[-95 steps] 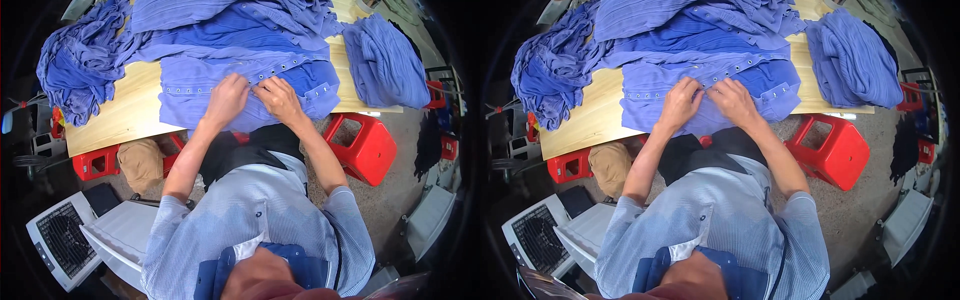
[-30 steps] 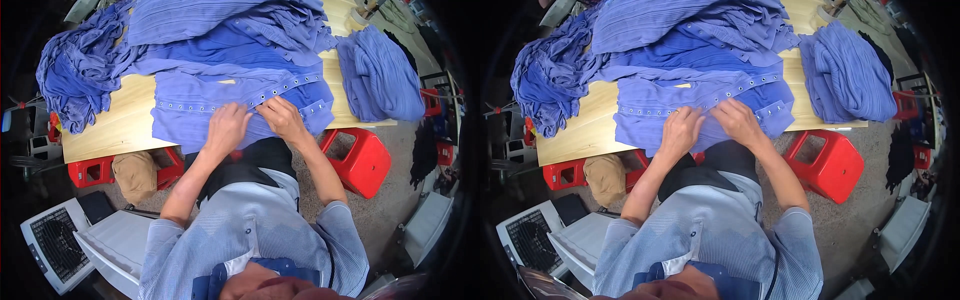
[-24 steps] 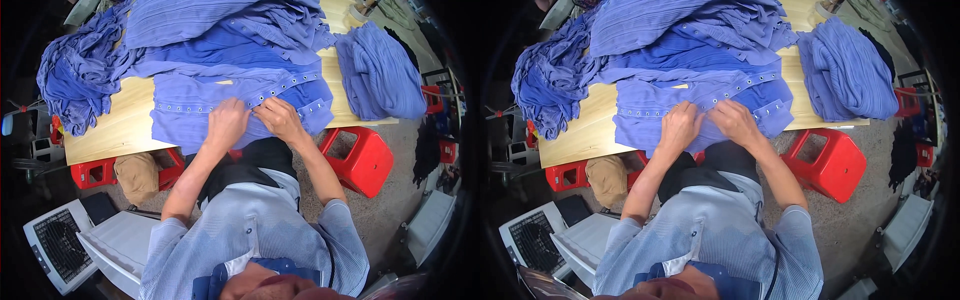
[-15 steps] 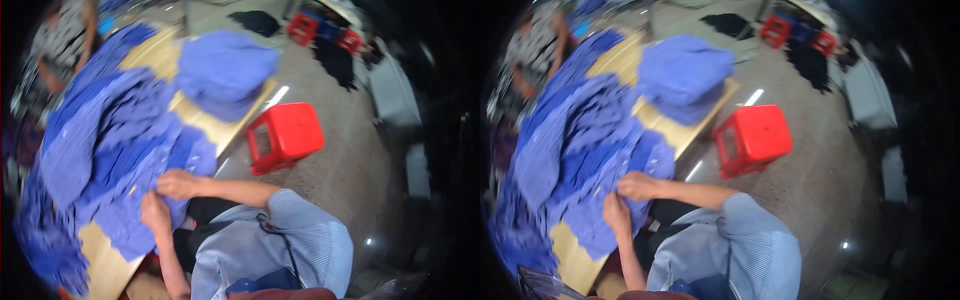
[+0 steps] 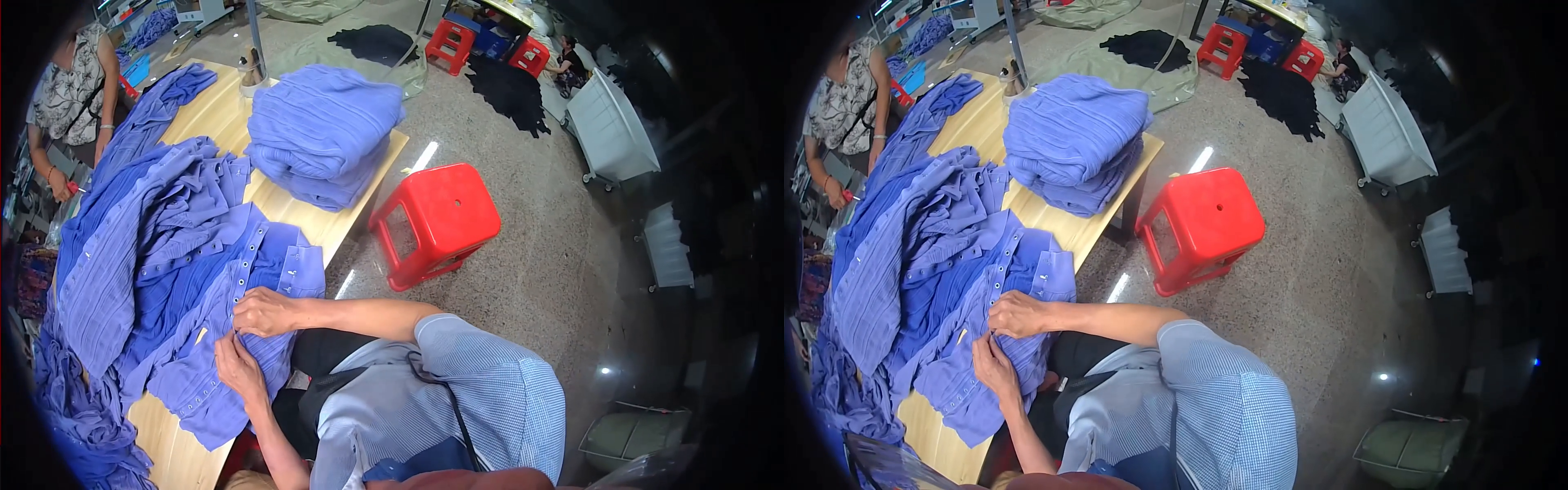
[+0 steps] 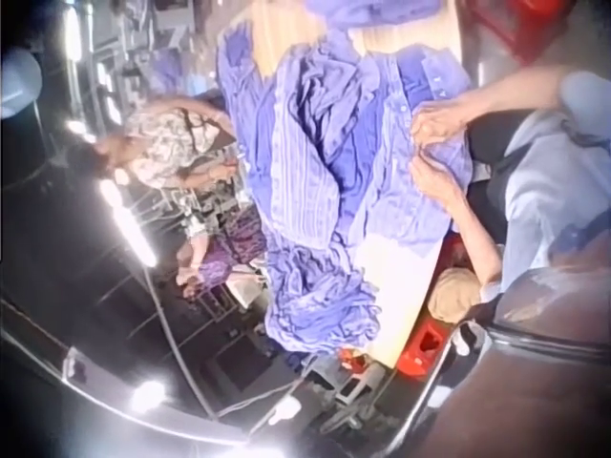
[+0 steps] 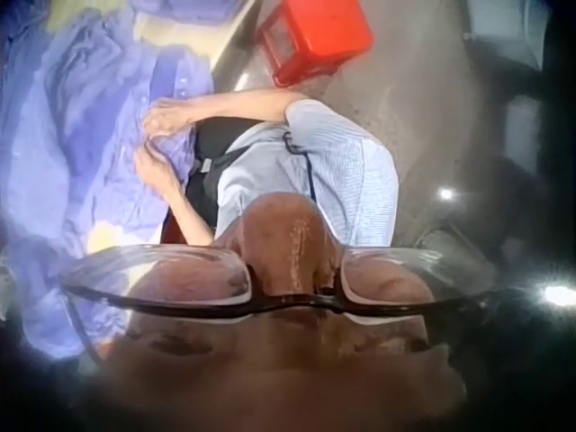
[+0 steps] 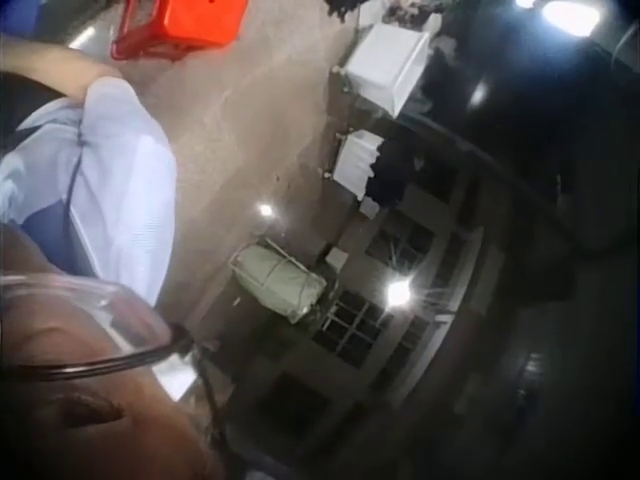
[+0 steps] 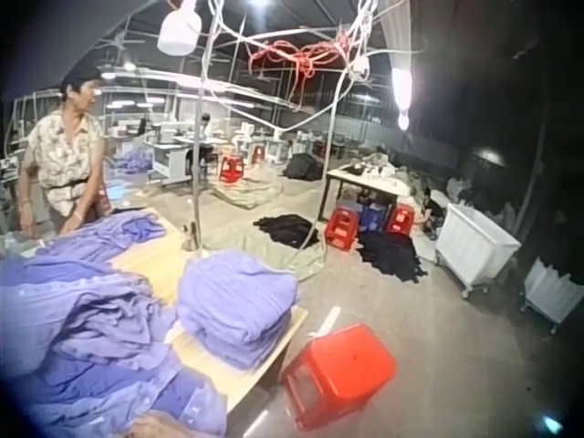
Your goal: Inspect and fold blue pleated garments with metal snaps on a work table.
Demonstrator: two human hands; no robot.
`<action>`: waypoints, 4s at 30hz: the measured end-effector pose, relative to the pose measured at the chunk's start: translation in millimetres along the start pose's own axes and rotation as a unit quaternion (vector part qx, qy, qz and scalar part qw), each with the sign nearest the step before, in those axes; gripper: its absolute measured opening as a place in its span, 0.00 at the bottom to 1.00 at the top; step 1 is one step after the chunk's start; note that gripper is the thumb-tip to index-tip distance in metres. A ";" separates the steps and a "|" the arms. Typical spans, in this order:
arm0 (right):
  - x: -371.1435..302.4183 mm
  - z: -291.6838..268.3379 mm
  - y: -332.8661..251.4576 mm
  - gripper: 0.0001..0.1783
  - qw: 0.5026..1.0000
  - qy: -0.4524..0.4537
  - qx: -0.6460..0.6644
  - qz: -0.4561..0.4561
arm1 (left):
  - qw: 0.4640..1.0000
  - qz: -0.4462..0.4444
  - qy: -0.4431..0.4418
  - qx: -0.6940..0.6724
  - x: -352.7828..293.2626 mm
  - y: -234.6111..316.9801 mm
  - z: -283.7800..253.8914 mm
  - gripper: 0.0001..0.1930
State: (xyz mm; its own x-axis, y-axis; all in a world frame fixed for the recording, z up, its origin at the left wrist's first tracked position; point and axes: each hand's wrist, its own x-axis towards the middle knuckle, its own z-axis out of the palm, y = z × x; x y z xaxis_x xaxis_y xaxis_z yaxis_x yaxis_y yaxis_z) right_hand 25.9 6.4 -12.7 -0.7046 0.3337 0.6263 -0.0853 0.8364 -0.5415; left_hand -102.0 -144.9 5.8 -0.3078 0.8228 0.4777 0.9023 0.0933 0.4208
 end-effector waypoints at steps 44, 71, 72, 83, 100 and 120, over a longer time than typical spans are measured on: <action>-24.9 -56.6 -5.3 0.07 0.993 -0.038 -0.109 -0.003 | 0.991 -0.062 -0.091 0.072 37.5 49.2 1.5 0.10; -1.3 -48.8 0.8 0.06 0.993 -0.053 -0.076 0.074 | 0.989 -0.031 0.028 -0.139 20.7 18.1 21.6 0.06; -0.6 -49.7 0.3 0.06 0.993 -0.045 -0.099 0.036 | 0.989 -0.032 0.026 -0.139 20.7 18.2 21.4 0.06; -3.1 -46.6 3.4 0.07 0.989 -0.009 -0.141 -0.039 | 0.984 -0.086 0.008 -0.158 22.1 20.2 20.1 0.06; -1.9 -47.9 2.1 0.06 0.993 -0.006 -0.113 -0.036 | 0.987 -0.060 0.003 -0.148 22.3 18.1 19.8 0.06; 1.5 -50.5 9.1 0.05 0.995 -0.029 -0.083 -0.037 | 0.986 -0.057 -0.002 -0.156 21.7 16.4 20.6 0.05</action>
State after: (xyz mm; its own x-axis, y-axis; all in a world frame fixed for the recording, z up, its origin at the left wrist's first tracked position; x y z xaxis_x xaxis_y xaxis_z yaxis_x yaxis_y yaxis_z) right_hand 59.8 36.4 11.6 -0.7400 0.2471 0.6256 -0.0249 0.9194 -0.3925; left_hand -87.7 -114.0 7.2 -0.4000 0.8194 0.4105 0.7251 0.0089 0.6886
